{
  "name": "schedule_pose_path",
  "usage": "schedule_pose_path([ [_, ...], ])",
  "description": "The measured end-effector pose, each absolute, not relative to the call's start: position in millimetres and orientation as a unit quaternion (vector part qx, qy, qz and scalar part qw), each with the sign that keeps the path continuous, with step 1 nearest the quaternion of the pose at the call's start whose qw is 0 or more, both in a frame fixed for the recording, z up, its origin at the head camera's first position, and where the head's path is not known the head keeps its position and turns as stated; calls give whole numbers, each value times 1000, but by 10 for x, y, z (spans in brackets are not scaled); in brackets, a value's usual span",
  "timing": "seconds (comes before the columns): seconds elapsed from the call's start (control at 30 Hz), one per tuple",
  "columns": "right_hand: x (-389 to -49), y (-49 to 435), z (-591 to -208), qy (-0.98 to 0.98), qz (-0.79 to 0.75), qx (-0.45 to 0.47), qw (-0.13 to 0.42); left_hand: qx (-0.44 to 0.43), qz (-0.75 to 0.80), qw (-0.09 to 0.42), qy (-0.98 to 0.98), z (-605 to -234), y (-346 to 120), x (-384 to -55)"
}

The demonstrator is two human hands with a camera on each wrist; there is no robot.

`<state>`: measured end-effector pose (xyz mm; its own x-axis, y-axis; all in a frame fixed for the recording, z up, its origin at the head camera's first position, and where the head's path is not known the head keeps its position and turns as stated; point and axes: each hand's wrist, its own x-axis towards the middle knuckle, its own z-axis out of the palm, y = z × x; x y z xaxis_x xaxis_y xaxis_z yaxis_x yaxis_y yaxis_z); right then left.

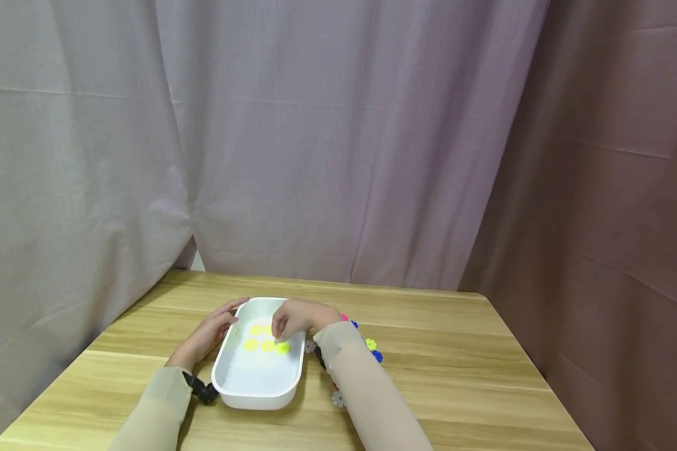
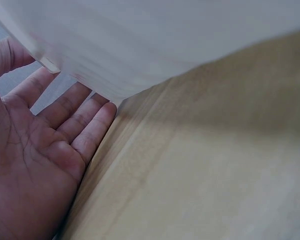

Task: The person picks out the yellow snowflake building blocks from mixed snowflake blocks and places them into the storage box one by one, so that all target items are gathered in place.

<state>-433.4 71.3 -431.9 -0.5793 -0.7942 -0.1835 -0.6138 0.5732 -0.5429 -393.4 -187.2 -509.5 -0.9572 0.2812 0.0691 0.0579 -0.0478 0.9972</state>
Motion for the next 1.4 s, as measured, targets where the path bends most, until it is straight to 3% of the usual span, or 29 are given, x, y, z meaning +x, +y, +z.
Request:
schedule_pose_path([
  [0.5, -4315, 777, -4322, 845, -265, -414, 211, 141, 718, 77, 677, -5123, -1880, -3941],
  [1.4, -4252, 776, -4320, 852, -272, -418, 160, 134, 712, 83, 684, -5106, -1880, -3931],
])
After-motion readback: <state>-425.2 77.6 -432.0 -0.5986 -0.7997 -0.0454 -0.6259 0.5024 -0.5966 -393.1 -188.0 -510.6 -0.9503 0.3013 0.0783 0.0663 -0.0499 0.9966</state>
